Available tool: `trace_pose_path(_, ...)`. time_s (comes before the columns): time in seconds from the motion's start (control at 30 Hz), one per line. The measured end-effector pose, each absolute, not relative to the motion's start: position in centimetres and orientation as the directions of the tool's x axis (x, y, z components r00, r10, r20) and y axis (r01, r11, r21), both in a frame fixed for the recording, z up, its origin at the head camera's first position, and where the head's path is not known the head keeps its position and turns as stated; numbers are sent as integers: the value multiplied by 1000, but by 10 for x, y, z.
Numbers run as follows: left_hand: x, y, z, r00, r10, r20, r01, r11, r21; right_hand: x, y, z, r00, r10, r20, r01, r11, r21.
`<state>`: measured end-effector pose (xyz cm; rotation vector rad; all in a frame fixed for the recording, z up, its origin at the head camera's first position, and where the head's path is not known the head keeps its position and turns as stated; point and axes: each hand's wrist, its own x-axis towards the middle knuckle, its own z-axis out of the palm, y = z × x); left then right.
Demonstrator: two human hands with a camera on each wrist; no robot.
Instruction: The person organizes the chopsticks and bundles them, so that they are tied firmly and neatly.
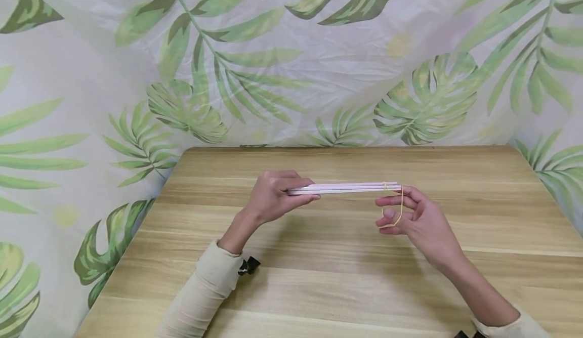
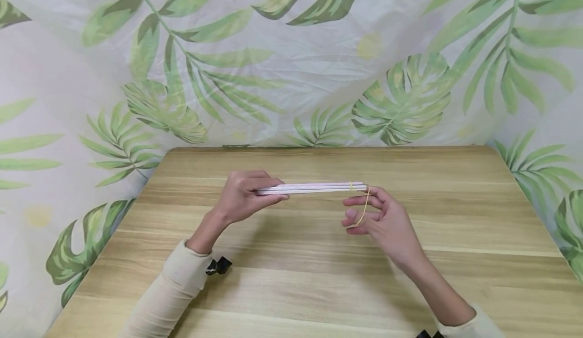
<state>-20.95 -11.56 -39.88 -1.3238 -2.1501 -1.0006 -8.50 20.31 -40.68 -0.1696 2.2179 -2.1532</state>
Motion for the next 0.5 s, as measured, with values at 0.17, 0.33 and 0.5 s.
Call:
trace_pose_path(0.17,-210,-120,-396,-424,618,662,904,241,354,-86,206,-404,-993,-114,36,-36,-4,-999)
trace_pose_path(0.33,-210,-120,-395,-380,657,652,923,221,315,-86,208,-404,-993,-110,33,-31,-18,-999)
trace_pose_path(0.5,-207,-113,-397,-331,683,652,942,194,275,-86,208,-407,-992,-115,42,-37,-49,-998)
